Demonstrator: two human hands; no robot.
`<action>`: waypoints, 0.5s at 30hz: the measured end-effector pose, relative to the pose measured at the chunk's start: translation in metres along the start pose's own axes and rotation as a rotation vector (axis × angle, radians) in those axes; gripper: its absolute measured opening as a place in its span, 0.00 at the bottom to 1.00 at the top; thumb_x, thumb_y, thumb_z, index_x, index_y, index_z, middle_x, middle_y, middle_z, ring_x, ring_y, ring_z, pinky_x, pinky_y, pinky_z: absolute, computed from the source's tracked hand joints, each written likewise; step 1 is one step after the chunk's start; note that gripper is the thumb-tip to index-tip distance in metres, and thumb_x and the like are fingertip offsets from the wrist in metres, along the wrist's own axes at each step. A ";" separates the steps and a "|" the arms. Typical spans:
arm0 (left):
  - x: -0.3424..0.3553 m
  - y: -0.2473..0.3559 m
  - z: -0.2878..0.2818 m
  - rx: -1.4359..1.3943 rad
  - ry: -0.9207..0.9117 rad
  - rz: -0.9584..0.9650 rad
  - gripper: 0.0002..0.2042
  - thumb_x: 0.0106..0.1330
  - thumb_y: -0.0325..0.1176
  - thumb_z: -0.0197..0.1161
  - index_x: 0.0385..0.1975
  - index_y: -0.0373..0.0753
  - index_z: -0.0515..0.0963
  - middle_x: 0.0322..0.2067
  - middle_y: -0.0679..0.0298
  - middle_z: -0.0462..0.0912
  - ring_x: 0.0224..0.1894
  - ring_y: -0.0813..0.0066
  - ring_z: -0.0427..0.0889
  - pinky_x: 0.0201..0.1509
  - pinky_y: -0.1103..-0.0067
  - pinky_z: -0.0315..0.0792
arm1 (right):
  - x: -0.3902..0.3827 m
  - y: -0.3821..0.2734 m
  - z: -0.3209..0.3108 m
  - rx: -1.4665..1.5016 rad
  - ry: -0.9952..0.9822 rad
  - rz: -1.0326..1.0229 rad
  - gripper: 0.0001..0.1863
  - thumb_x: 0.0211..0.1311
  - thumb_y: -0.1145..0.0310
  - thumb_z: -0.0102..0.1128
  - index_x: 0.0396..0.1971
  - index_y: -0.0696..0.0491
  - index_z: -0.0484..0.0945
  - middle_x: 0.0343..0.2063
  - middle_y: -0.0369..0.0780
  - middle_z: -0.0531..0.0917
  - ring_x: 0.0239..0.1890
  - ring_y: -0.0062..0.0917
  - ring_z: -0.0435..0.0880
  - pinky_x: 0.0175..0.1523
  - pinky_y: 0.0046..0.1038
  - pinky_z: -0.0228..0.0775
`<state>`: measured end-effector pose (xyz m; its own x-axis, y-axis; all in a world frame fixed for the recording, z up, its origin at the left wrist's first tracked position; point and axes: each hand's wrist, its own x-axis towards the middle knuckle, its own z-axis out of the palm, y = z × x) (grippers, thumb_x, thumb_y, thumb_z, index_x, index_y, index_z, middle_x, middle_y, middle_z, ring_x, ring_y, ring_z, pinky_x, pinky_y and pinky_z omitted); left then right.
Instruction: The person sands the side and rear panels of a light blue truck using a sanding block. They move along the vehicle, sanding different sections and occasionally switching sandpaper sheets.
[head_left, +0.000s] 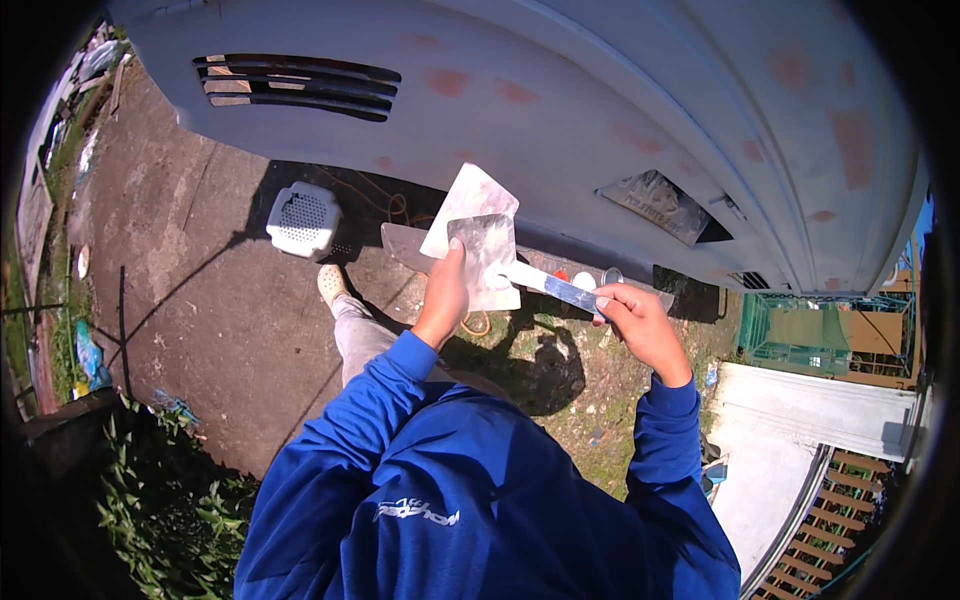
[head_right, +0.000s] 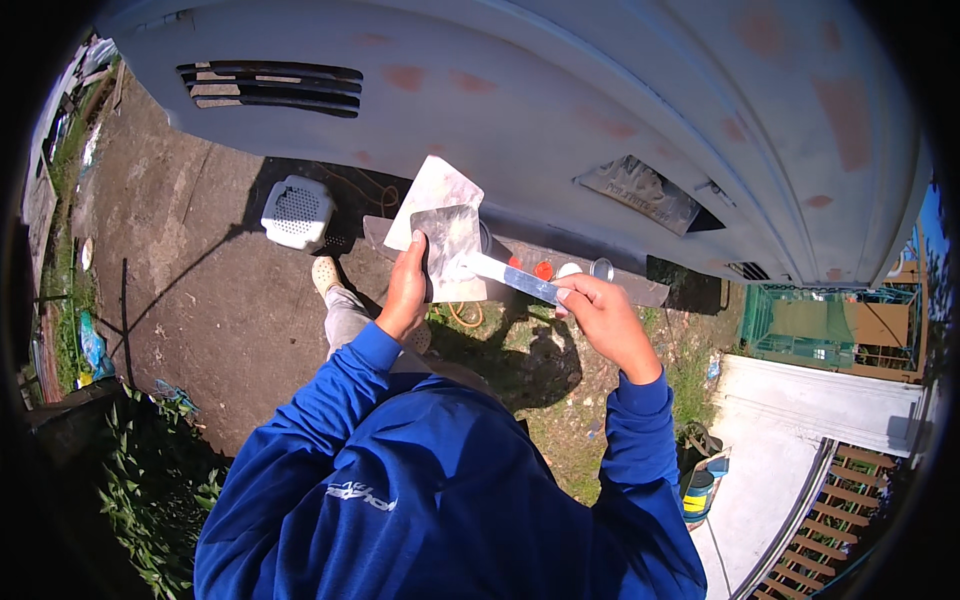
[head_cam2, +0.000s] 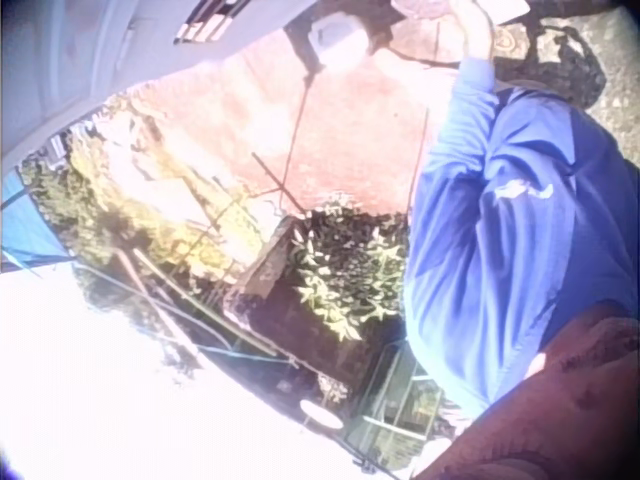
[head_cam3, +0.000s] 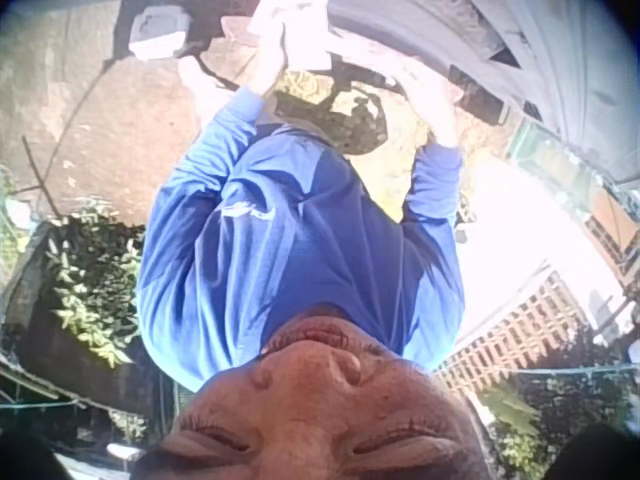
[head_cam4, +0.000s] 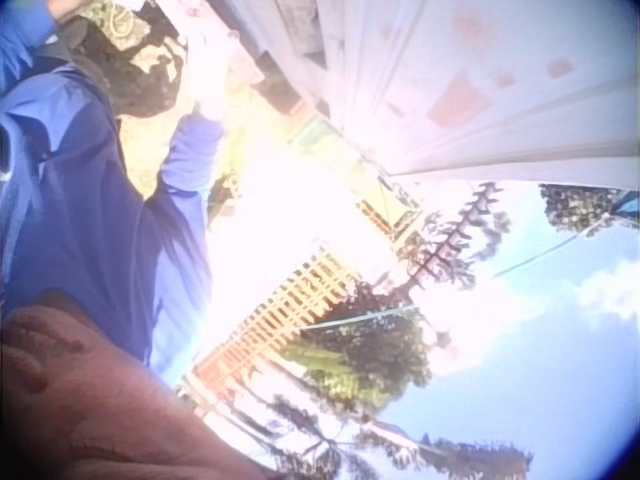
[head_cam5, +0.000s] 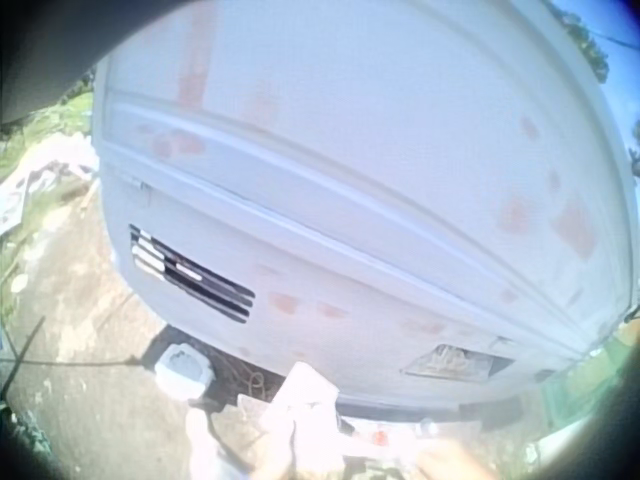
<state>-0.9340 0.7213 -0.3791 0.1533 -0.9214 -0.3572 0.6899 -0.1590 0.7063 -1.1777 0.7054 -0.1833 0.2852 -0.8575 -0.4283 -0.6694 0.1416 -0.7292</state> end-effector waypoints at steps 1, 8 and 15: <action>-0.005 0.008 -0.003 0.001 -0.054 -0.020 0.28 0.82 0.48 0.42 0.58 0.25 0.73 0.51 0.57 0.82 0.51 0.72 0.80 0.58 0.74 0.71 | 0.002 -0.002 0.005 -0.039 -0.001 -0.033 0.13 0.73 0.66 0.56 0.48 0.57 0.83 0.27 0.31 0.84 0.22 0.09 0.71 0.27 0.18 0.61; -0.039 0.047 0.009 -0.246 -0.068 -0.084 0.26 0.81 0.47 0.47 0.62 0.27 0.69 0.52 0.56 0.81 0.51 0.70 0.83 0.57 0.73 0.76 | -0.009 -0.035 0.027 -0.574 0.116 -0.477 0.12 0.67 0.74 0.60 0.48 0.53 0.82 0.36 0.44 0.82 0.38 0.42 0.82 0.43 0.34 0.74; -0.050 0.049 -0.006 -0.411 -0.139 -0.325 0.24 0.80 0.46 0.50 0.63 0.31 0.69 0.55 0.53 0.81 0.54 0.64 0.84 0.58 0.69 0.80 | -0.026 -0.052 0.026 -1.112 0.144 -0.648 0.23 0.56 0.76 0.64 0.53 0.45 0.80 0.40 0.41 0.79 0.42 0.38 0.79 0.44 0.39 0.72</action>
<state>-0.9035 0.7613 -0.3305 -0.1900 -0.8905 -0.4134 0.9104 -0.3174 0.2653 -1.1327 0.7329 -0.1484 0.7404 -0.6699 -0.0549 -0.6654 -0.7421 0.0811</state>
